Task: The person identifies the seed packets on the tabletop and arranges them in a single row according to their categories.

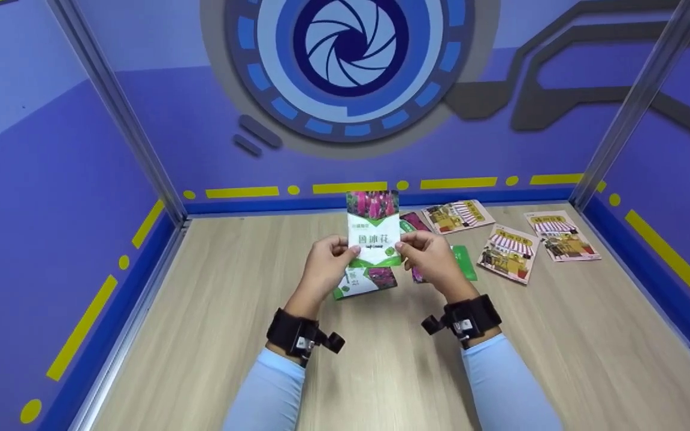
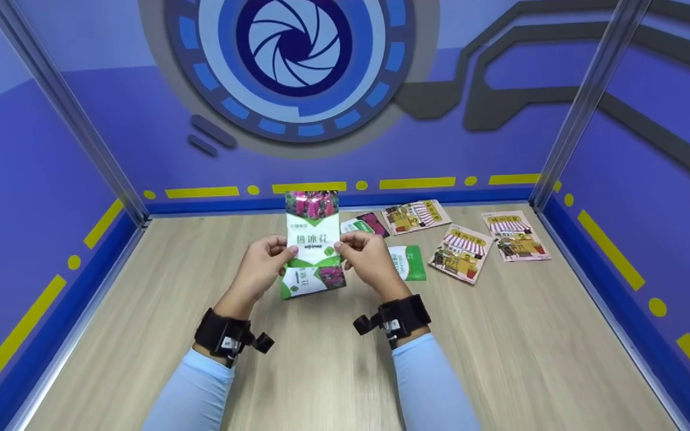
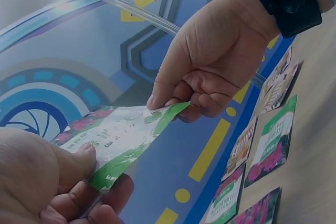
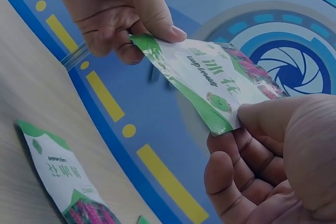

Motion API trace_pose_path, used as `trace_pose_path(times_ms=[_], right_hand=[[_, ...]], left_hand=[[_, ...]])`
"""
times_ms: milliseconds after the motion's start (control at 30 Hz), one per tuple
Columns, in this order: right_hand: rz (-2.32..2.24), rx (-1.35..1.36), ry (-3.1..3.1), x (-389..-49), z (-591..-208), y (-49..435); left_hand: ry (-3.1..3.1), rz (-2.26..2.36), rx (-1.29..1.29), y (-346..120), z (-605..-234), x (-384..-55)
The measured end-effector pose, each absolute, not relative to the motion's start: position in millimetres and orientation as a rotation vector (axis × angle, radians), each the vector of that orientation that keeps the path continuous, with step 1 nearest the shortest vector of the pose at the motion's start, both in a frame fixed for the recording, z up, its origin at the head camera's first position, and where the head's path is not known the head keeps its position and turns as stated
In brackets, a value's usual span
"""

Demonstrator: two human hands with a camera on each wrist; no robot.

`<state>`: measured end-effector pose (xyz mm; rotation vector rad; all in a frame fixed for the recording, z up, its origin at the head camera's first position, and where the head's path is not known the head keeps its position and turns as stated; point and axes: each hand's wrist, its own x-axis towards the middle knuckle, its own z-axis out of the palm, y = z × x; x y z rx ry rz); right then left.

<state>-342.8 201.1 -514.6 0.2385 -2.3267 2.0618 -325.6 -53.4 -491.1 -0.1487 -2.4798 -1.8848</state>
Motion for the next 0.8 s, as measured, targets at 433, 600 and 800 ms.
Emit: trace_pose_path(times_ms=[433, 600, 800], right_hand=[[2.092, 0.315, -2.277, -336, -505, 208], [2.111, 0.325, -2.252, -334, -502, 208], [2.103, 0.333, -2.240, -334, -502, 209]], left_hand=[[-2.499, -1.939, -0.149, -54, -479, -316], [-2.509, -1.933, -0.143, -53, -475, -314], [-2.500, -1.940, -0.154, -51, -476, -314]])
